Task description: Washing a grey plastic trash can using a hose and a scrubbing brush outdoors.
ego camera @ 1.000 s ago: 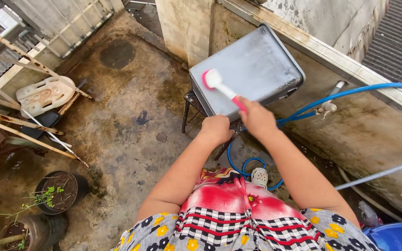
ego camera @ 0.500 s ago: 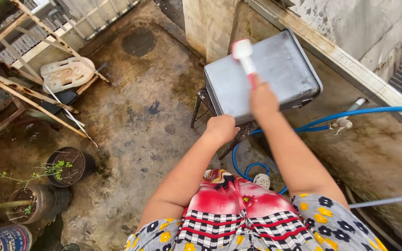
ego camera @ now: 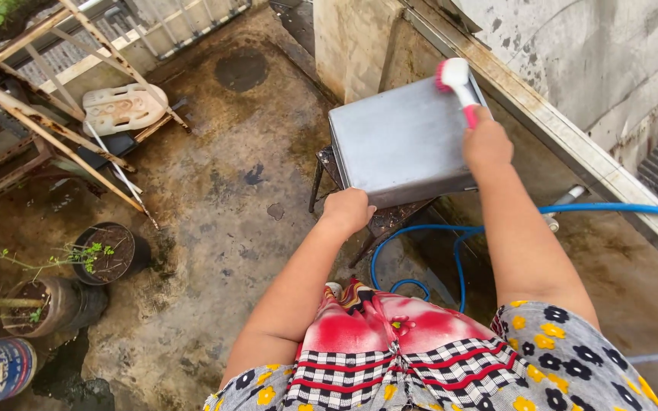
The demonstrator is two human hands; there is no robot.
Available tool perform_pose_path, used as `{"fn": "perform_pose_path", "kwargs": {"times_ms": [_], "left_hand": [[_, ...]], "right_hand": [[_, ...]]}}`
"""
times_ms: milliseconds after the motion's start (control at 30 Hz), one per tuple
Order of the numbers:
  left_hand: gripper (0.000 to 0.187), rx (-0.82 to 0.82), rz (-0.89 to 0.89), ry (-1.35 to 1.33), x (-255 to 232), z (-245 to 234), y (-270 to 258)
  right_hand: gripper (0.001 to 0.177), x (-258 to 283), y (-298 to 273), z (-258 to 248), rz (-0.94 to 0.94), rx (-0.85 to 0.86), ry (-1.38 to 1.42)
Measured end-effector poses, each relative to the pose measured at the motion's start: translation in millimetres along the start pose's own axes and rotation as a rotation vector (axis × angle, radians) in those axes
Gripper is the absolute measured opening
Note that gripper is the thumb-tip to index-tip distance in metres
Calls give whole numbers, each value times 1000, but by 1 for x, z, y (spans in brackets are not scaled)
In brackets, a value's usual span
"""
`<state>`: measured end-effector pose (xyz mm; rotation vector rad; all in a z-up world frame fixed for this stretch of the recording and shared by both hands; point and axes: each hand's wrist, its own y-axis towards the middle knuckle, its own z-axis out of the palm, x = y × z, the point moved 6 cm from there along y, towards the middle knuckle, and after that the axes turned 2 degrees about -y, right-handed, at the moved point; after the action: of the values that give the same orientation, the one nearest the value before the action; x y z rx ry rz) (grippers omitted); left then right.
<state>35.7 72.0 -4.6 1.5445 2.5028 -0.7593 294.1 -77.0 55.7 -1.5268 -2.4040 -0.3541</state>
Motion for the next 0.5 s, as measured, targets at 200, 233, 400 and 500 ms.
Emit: {"fn": "perform_pose_path", "kwargs": {"times_ms": [200,233,400,500], "left_hand": [[40,-65,-35,1,-2,6,5],[40,-68,-43,3,-3,7,5],[42,-100,-104,2,-4,9,6],[35,-105,-155,-40,-2,18,7]], "right_hand": [[46,7,3,20,-70,-27,122],[46,17,-3,37,-77,-25,127],[48,92,-57,108,-295,210,-48],[50,115,-98,104,-431,301,-40]]}}
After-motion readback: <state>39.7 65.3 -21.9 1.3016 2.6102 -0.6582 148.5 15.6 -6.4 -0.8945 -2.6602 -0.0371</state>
